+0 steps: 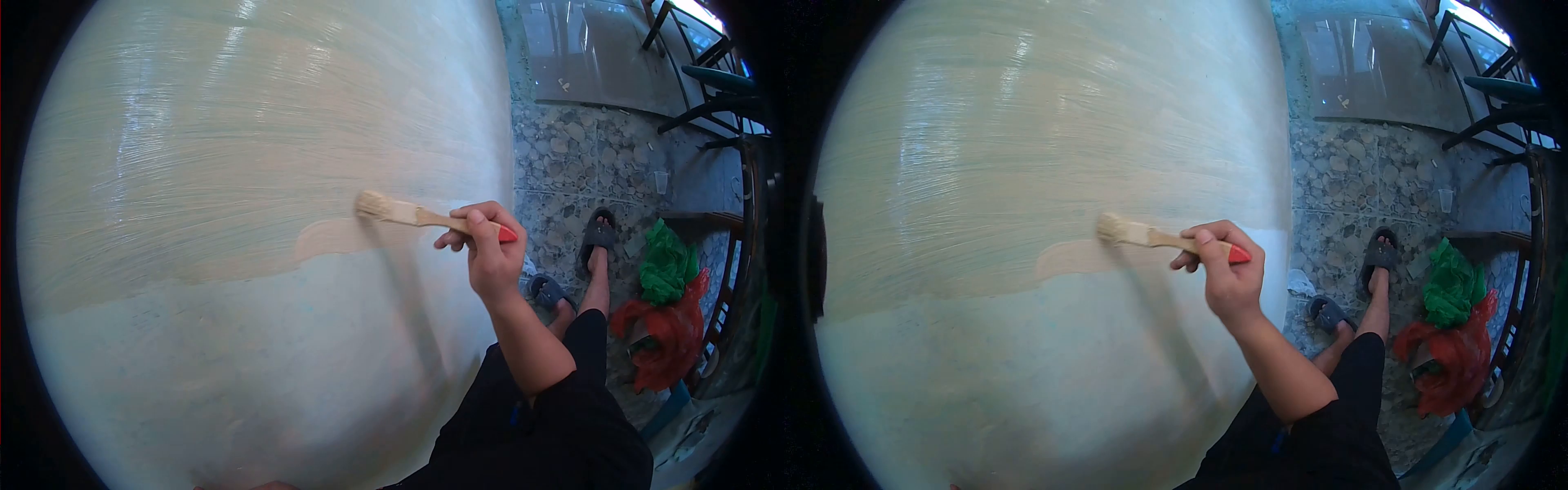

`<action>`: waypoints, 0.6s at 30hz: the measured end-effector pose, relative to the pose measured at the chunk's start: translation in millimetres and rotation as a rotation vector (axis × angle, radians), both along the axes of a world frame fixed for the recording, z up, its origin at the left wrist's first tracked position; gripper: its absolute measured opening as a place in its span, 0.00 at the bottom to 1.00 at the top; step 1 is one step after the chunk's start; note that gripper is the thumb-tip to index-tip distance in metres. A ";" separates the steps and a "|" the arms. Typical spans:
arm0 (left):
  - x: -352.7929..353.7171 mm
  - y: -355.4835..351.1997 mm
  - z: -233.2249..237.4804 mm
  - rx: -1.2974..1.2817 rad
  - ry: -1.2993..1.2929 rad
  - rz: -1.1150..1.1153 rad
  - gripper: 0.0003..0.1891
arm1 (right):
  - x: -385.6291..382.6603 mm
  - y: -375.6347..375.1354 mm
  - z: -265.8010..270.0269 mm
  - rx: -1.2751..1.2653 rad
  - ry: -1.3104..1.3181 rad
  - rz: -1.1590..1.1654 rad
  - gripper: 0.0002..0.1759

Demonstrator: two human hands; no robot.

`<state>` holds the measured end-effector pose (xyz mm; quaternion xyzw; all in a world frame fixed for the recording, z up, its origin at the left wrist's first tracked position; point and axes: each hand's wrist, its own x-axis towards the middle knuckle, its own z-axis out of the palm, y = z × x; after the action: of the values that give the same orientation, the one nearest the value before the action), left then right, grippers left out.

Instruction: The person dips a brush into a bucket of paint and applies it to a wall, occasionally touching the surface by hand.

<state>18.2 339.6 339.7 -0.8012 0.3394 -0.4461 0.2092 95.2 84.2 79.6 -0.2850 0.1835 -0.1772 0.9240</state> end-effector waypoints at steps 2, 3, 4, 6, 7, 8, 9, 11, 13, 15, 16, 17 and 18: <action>-1.3 1.1 -0.4 -0.002 0.005 -0.003 0.31 | 5.3 8.3 -40.2 -0.111 0.132 -0.003 0.12; -1.8 1.6 -1.2 -0.004 0.005 -0.004 0.31 | 6.5 15.6 -72.2 -0.134 0.183 0.010 0.12; -2.8 2.1 -1.1 -0.004 0.005 -0.004 0.31 | 4.6 22.4 -105.1 -0.154 0.234 0.024 0.12; -3.5 2.7 -2.8 -0.006 0.000 -0.008 0.31 | -2.7 23.1 -165.4 -0.283 0.383 0.029 0.12; -4.4 3.0 -2.5 -0.005 0.004 -0.010 0.31 | -10.0 20.9 -195.9 -0.436 0.490 0.069 0.11; -5.1 3.3 -2.8 -0.007 0.008 -0.013 0.31 | -17.7 15.9 -218.6 -0.591 0.597 0.109 0.11; -4.7 3.7 -3.3 -0.009 0.010 -0.019 0.31 | -26.1 9.6 -231.1 -0.590 0.598 0.107 0.11; -3.5 4.2 -5.1 -0.014 0.007 -0.030 0.31 | -33.4 0.3 -235.8 -0.586 0.669 0.040 0.11; -4.9 5.4 -5.2 -0.016 0.016 -0.033 0.31 | -33.4 0.5 -232.5 -0.589 0.669 -0.008 0.12; -9.9 5.3 -2.9 -0.017 0.034 -0.030 0.31 | -24.4 8.4 -221.2 -0.500 0.610 -0.017 0.14; -11.6 5.3 -2.1 -0.020 0.034 -0.032 0.31 | -16.8 14.8 -205.8 -0.441 0.621 0.002 0.16; -12.9 5.3 -0.5 -0.020 0.028 -0.035 0.31 | -8.1 21.2 -182.6 -0.440 0.614 0.002 0.16; -14.2 3.4 2.3 -0.019 0.017 -0.038 0.31 | 0.6 26.9 -153.7 -0.438 0.563 0.000 0.15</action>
<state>4.1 343.0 342.0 -0.8003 0.3520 -0.4465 0.1904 95.8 111.1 -74.1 -0.5138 0.3886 -0.1268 0.7543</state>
